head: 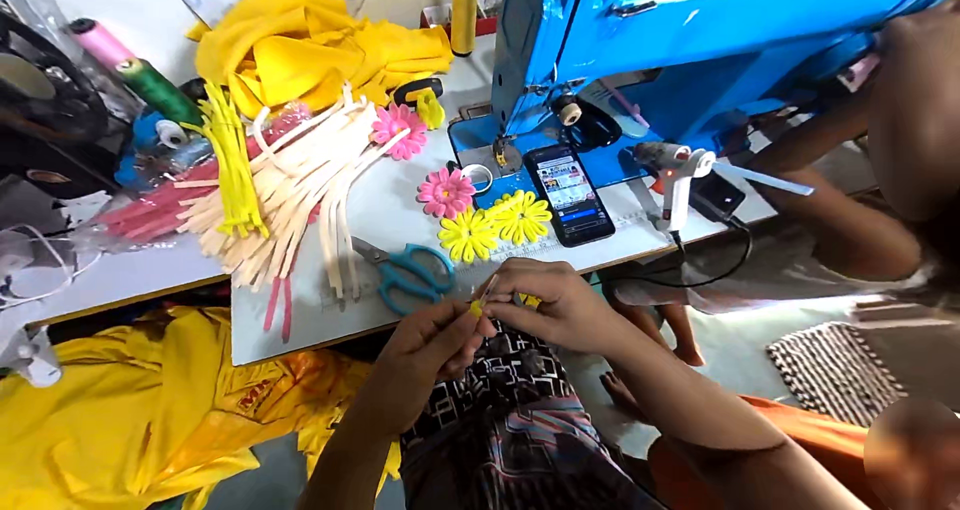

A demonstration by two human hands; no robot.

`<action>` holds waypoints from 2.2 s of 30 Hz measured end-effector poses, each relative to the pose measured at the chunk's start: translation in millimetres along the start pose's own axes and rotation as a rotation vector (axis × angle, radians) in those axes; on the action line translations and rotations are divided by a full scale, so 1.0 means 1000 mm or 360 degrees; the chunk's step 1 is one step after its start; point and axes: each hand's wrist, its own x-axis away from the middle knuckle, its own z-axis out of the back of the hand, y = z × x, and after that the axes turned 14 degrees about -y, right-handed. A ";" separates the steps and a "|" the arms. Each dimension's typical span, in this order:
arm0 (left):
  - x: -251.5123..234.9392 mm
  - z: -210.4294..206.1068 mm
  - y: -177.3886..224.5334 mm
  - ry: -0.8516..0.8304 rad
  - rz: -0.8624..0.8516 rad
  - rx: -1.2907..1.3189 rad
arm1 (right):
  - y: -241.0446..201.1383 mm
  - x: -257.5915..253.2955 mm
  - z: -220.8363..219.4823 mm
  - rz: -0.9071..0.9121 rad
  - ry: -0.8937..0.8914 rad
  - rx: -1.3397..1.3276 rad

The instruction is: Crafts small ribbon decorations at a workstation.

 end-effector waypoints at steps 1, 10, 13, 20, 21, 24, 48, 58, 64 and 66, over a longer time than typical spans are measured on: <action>0.001 0.000 0.000 0.0019 -0.0006 0.0009 | 0.000 -0.001 -0.001 0.0036 0.0023 0.0101; -0.006 -0.009 -0.007 0.0402 0.0042 -0.1308 | -0.030 0.002 0.007 0.0226 -0.0110 0.1243; -0.002 -0.004 -0.005 0.0169 -0.0071 -0.1639 | -0.035 -0.009 0.028 0.0220 -0.0402 0.0827; -0.001 0.015 0.000 -0.0434 -0.0358 -0.0663 | -0.012 -0.032 0.042 -0.0192 -0.0743 -0.1195; -0.004 0.011 -0.004 -0.0358 -0.0393 -0.0402 | -0.008 -0.030 0.034 -0.0184 -0.0610 -0.1307; -0.015 -0.004 -0.015 -0.0027 -0.0489 0.0334 | -0.007 -0.026 0.007 -0.0235 0.0008 -0.1262; -0.011 -0.006 -0.017 0.0247 -0.0409 -0.0345 | -0.024 -0.006 -0.010 -0.0309 0.0396 -0.1057; -0.013 -0.013 -0.022 0.0031 -0.0378 0.0254 | -0.006 -0.005 -0.011 -0.0046 0.0301 -0.1056; -0.026 -0.019 -0.041 0.0940 -0.0673 -0.1838 | -0.007 -0.002 -0.021 -0.0271 0.0513 -0.0849; -0.030 -0.021 -0.047 0.1051 -0.0715 -0.2047 | -0.006 -0.002 -0.027 -0.0288 0.0573 -0.0842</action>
